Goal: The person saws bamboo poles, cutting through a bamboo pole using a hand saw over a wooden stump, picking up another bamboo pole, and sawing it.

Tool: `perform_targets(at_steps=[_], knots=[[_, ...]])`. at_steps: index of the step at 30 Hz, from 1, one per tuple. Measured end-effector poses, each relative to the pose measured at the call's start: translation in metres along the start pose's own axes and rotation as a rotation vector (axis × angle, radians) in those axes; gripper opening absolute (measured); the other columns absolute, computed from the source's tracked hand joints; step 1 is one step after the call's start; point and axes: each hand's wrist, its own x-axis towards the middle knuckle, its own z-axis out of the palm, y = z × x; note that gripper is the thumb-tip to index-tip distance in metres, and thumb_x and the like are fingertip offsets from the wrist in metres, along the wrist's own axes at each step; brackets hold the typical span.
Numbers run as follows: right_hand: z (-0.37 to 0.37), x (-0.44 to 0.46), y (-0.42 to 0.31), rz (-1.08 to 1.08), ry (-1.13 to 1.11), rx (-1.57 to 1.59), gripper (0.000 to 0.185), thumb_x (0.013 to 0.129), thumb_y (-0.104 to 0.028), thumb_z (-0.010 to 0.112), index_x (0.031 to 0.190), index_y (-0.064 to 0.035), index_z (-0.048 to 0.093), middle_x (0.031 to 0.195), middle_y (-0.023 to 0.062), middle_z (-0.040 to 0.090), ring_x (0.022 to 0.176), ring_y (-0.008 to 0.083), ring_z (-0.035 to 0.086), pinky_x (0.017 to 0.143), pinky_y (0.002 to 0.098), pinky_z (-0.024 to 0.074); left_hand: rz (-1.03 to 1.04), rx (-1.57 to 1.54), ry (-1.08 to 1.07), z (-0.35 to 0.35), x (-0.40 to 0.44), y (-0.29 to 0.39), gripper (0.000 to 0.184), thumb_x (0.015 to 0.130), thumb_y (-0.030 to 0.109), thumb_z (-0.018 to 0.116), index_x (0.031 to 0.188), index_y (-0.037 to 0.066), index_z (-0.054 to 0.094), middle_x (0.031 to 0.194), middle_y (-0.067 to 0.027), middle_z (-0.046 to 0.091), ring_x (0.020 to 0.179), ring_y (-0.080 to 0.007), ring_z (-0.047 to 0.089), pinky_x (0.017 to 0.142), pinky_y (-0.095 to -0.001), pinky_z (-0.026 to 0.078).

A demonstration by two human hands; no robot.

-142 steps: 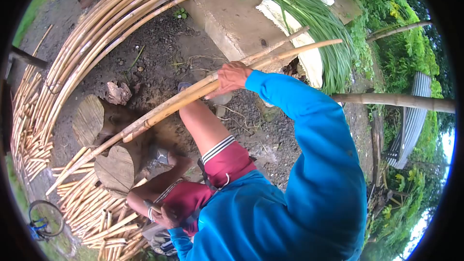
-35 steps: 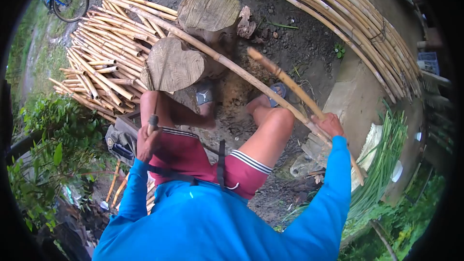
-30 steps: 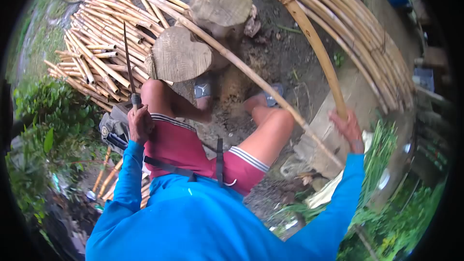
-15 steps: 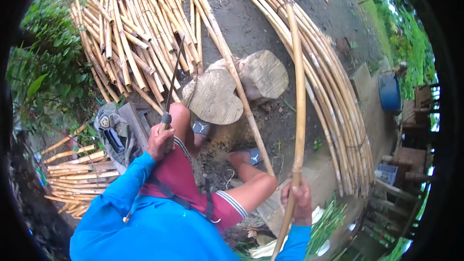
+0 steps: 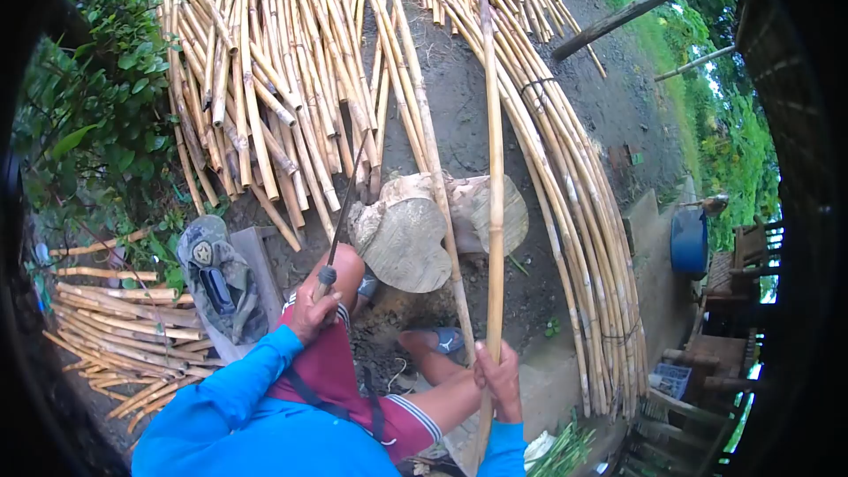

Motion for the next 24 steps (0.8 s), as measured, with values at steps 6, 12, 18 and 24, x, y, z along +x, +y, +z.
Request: perform_targets(at_steps=[6,12,18,24], knots=[[0.051,0.150,-0.069,-0.365,-0.064,-0.219,0.028,0.090,-0.028,0.066,0.077,-0.0051,0.055,0.058,-0.0013,0.051,0.046,0.0055,0.046,0.040,0.0241,0.0355,0.000,-0.037,0.020,-0.005,0.004,-0.002,0.018,0.084,0.018,0.063,0.080,0.003,0.054,0.058,-0.0038,0.052,0.049,-0.0140,0.056,0.046,-0.0278,0.046],[0.113,0.251,-0.103,-0.463,0.022,-0.265,0.031,0.086,-0.029,0.069,0.097,-0.0003,0.065,0.064,0.0010,0.056,0.053,0.0063,0.051,0.047,0.0236,0.0400,0.044,-0.046,0.075,-0.003,0.005,-0.003,0.017,0.085,0.017,0.063,0.082,0.002,0.054,0.059,-0.0035,0.053,0.048,-0.0138,0.056,0.045,-0.0269,0.045],[0.149,0.311,-0.107,-0.603,0.195,-0.426,0.042,0.081,-0.039,0.070,0.091,0.0024,0.068,0.080,0.0218,0.068,0.078,0.0350,0.067,0.072,0.0433,0.0511,-0.125,-0.145,0.045,-0.016,0.011,0.007,0.019,0.085,0.018,0.062,0.082,0.004,0.051,0.061,-0.0040,0.049,0.049,-0.0135,0.052,0.046,-0.0288,0.047],[0.166,0.332,-0.094,-0.534,0.258,-0.487,0.049,0.080,-0.045,0.068,0.098,0.0005,0.069,0.089,0.0259,0.067,0.087,0.0409,0.066,0.076,0.0475,0.0522,-0.169,-0.360,0.063,-0.026,0.016,0.011,0.020,0.085,0.018,0.061,0.082,0.005,0.046,0.058,-0.0033,0.042,0.043,-0.0137,0.042,0.045,-0.0316,0.046]])
